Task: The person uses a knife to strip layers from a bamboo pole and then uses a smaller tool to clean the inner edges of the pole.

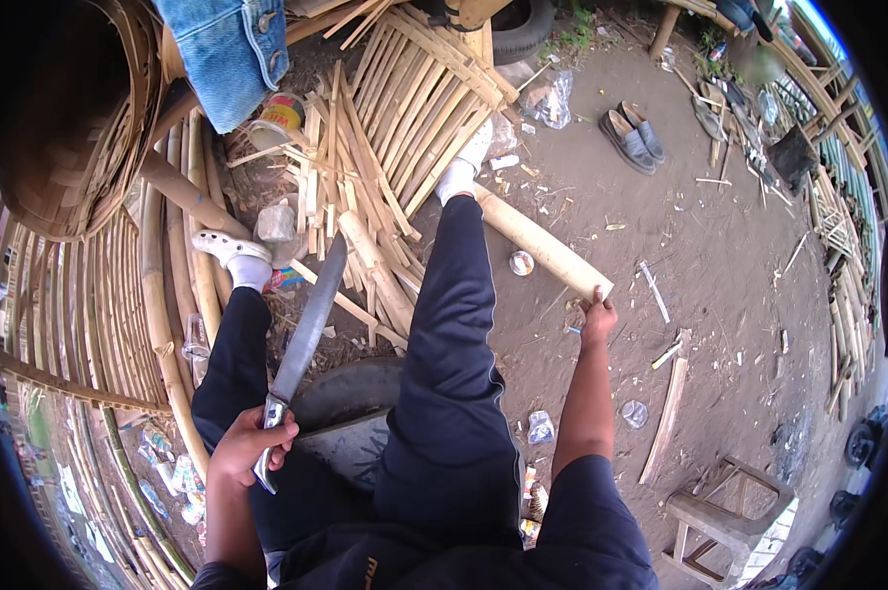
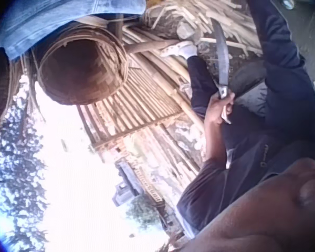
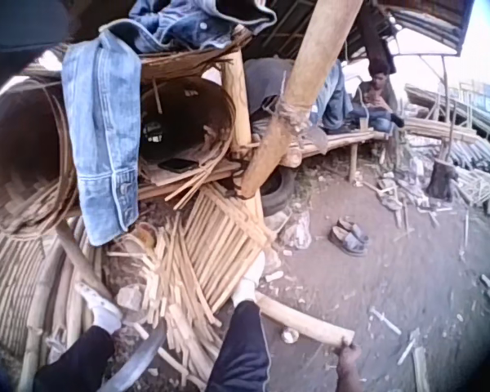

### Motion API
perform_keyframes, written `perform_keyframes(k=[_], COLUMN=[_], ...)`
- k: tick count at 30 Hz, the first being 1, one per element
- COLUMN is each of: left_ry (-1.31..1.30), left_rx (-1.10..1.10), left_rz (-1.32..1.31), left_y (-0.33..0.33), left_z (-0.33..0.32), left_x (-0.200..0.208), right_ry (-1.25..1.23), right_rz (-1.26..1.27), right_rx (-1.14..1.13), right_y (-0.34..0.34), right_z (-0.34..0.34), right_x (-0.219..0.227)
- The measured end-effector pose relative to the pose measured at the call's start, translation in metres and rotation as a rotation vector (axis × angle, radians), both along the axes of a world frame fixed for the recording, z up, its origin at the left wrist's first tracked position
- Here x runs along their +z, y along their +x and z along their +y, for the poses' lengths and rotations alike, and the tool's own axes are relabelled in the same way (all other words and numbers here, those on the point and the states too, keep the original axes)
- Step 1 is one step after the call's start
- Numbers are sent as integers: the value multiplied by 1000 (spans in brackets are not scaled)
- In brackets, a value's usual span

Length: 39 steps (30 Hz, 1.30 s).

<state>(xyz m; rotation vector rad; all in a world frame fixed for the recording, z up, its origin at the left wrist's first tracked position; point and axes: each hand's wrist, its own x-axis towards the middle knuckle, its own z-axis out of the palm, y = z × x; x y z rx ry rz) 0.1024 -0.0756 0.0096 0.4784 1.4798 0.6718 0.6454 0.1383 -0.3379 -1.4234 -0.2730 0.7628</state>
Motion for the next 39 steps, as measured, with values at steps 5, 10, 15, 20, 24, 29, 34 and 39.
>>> perform_keyframes(k=[5, 10, 15, 20, 24, 29, 34, 39], left_ry=[70, 132, 219, 293, 262, 224, 259, 244], left_rx=[23, 80, 129, 186, 197, 230, 286, 325], left_rz=[-17, -40, -28, -27, -29, -39, -62, -116], left_y=[-4, -18, -26, -45, -60, -84, -102, -120], left_z=[-3, 7, 41, 51, 41, 27, 18, 15], left_x=[6, 1, -22, -65, -79, -96, -107, -124], right_ry=[104, 34, 135, 456, 572, 530, 691, 739], right_rz=[-430, -1219, -1590, -1719, -1633, -1464, -1335, -1254], right_rx=[-53, -16, 131, 275, 363, 493, 664, 860], right_y=[45, 17, -16, -83, -151, -245, -345, -433], right_z=[6, -9, -39, -58, -61, -45, -23, -23], right_x=[109, 285, 397, 479, 506, 489, 439, 391])
